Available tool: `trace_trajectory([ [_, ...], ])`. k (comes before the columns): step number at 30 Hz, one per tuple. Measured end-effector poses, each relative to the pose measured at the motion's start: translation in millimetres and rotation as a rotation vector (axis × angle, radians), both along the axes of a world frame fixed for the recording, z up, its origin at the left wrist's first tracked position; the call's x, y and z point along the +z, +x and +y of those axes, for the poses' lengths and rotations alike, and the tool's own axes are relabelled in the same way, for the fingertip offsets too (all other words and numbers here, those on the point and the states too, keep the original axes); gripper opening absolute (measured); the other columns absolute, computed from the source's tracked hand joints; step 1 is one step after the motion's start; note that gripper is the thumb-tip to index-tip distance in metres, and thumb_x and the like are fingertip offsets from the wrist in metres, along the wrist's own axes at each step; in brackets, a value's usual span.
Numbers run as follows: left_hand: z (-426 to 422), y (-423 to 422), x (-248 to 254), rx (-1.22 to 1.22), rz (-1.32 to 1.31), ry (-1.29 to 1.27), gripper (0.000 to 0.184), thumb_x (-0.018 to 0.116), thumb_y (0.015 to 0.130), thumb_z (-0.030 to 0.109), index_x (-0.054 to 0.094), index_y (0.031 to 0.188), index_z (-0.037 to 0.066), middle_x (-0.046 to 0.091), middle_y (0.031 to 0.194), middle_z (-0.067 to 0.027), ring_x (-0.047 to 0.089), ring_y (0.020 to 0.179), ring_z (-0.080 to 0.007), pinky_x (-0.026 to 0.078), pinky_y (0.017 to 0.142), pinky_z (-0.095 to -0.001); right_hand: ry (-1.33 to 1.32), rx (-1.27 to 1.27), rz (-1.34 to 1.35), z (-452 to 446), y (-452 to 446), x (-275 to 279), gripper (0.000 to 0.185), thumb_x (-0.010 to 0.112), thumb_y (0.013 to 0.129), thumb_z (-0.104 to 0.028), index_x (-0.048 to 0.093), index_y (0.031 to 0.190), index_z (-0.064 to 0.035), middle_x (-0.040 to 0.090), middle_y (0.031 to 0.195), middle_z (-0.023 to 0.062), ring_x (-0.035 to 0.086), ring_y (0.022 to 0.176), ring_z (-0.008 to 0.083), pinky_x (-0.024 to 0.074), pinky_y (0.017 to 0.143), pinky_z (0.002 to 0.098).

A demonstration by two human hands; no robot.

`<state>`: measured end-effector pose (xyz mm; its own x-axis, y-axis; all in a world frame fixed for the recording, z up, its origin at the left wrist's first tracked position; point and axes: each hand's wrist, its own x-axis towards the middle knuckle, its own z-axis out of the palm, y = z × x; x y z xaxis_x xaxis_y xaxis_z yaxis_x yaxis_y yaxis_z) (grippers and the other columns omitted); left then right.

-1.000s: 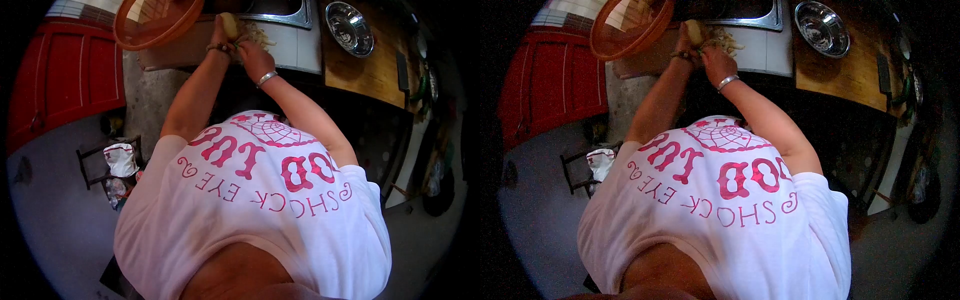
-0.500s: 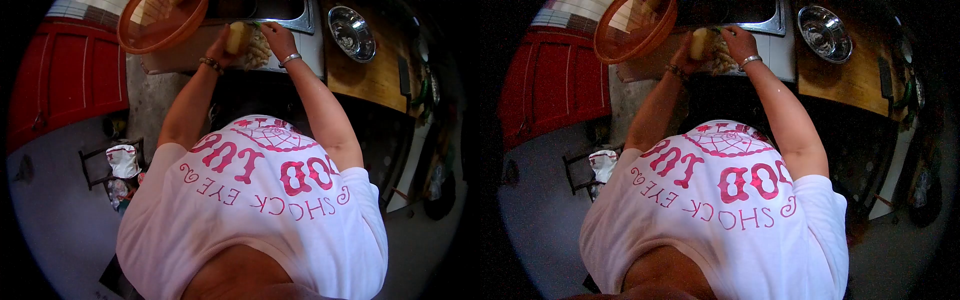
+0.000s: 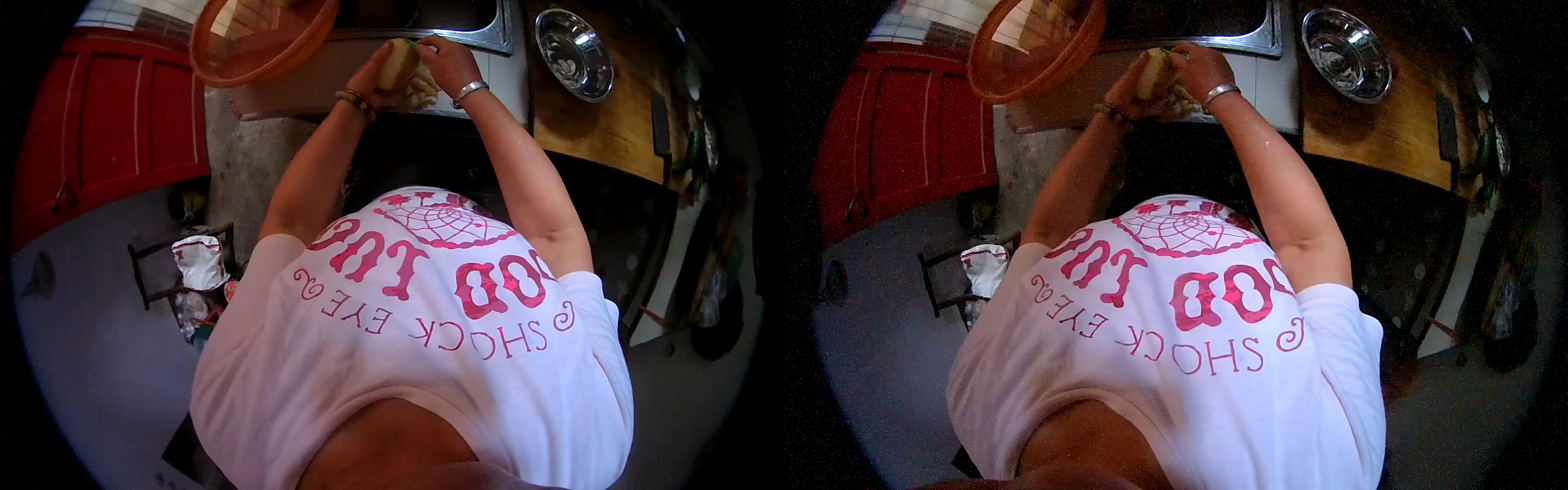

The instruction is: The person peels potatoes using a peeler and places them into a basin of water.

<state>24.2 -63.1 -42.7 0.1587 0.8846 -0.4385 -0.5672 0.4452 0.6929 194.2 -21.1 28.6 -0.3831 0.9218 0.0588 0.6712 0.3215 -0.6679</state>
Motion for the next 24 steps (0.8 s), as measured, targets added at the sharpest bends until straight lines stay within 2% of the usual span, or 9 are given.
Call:
trace_trajectory([
  [8, 9.2, 10.1, 0.7, 0.067, -0.02, -0.029, 0.065, 0.055, 0.078, 0.059, 0.049, 0.12, 0.01, 0.055, 0.114, -0.0102, 0.056, 0.101, -0.0241, 0.049, 0.083, -0.0396, -0.023, -0.077, -0.064, -22.3, -5.9, 6.8, 0.028, 0.05, 0.086, -0.031, 0.061, 0.104, -0.0126, 0.064, 0.095, 0.0153, 0.06, 0.089, 0.0332, 0.0481, 0.076, 0.0438],
  [10, 15.0, 3.5, 4.4, 0.204, -0.335, -0.132, 0.053, 0.06, 0.081, 0.048, 0.048, 0.117, 0.011, 0.055, 0.106, -0.0096, 0.056, 0.095, -0.0235, 0.052, 0.076, -0.0373, 0.388, 0.288, -0.261, -32.5, -5.5, -18.2, 0.027, 0.049, 0.086, -0.03, 0.062, 0.097, -0.0084, 0.063, 0.091, 0.0169, 0.059, 0.084, 0.0335, 0.0471, 0.072, 0.0432],
  [12, 31.4, -15.0, 8.4, 0.22, -0.279, -0.088, 0.054, 0.06, 0.08, 0.049, 0.048, 0.117, 0.011, 0.055, 0.107, -0.01, 0.056, 0.095, -0.0242, 0.052, 0.076, -0.0379, -0.102, 0.057, -0.192, -61.8, -16.2, -8.0, 0.021, 0.048, 0.087, -0.022, 0.061, 0.101, -0.013, 0.059, 0.104, 0.0089, 0.059, 0.09, 0.0276, 0.05, 0.074, 0.0394],
  [14, 37.7, -27.4, 18.4, 0.274, -0.213, -0.038, 0.056, 0.06, 0.08, 0.049, 0.048, 0.118, 0.01, 0.055, 0.107, -0.0104, 0.056, 0.095, -0.025, 0.051, 0.077, -0.0385, 0.079, 0.058, -0.061, -66.5, -10.6, -7.9, 0.024, 0.051, 0.086, -0.027, 0.06, 0.102, -0.0105, 0.062, 0.094, 0.0119, 0.06, 0.09, 0.0283, 0.0494, 0.071, 0.0388],
  [16, 37.3, -32.0, 36.6, 0.238, 0.238, 0.108, 0.073, 0.046, 0.079, 0.067, 0.046, 0.124, 0.009, 0.052, 0.117, -0.0129, 0.055, 0.101, -0.0274, 0.051, 0.081, -0.0419, -0.12, -0.116, 0.185, -45.4, -10.5, -17.9, 0.025, 0.052, 0.087, -0.028, 0.061, 0.099, -0.0082, 0.06, 0.083, 0.0091, 0.057, 0.076, 0.0231, 0.0474, 0.064, 0.0349],
  [18, 34.3, -31.7, 36.6, 0.268, -0.1, 0.126, 0.061, 0.063, 0.077, 0.051, 0.047, 0.119, 0.009, 0.052, 0.114, -0.0107, 0.054, 0.1, -0.0261, 0.05, 0.08, -0.0397, -0.309, -0.307, 0.428, -32.0, -1.3, -17.6, 0.026, 0.052, 0.088, -0.029, 0.061, 0.097, -0.0058, 0.059, 0.072, 0.0063, 0.055, 0.062, 0.0179, 0.0454, 0.056, 0.0311],
  [20, 21.1, -27.4, 37.9, 0.181, -0.238, 0.057, 0.061, 0.063, 0.077, 0.051, 0.047, 0.12, 0.01, 0.052, 0.115, -0.0092, 0.052, 0.103, -0.0246, 0.049, 0.081, -0.0379, -1.039, -0.418, 0.893, -21.9, 7.2, -16.4, 0.029, 0.054, 0.088, -0.03, 0.061, 0.101, -0.0053, 0.052, 0.066, -0.0005, 0.045, 0.056, 0.0082, 0.0393, 0.049, 0.0231],
  [22, 13.2, -21.6, 32.0, 0.138, -0.22, 0.065, 0.061, 0.063, 0.078, 0.05, 0.047, 0.12, 0.01, 0.052, 0.116, -0.0088, 0.052, 0.104, -0.024, 0.049, 0.082, -0.0375, -1.013, -0.48, 0.881, -18.6, 3.5, -1.9, 0.032, 0.057, 0.085, -0.034, 0.061, 0.099, -0.0055, 0.052, 0.063, -0.0003, 0.045, 0.053, 0.0086, 0.0373, 0.047, 0.0227],
  [24, 1.7, -18.3, 32.8, 0.094, -0.205, 0.055, 0.06, 0.063, 0.078, 0.049, 0.047, 0.121, 0.01, 0.052, 0.116, -0.0083, 0.051, 0.105, -0.0234, 0.048, 0.083, -0.0372, -0.485, -0.291, 0.488, -9.6, 7.1, -7.3, 0.035, 0.059, 0.083, -0.038, 0.062, 0.096, -0.0052, 0.052, 0.063, -0.0009, 0.044, 0.052, 0.0081, 0.0363, 0.046, 0.0228],
])
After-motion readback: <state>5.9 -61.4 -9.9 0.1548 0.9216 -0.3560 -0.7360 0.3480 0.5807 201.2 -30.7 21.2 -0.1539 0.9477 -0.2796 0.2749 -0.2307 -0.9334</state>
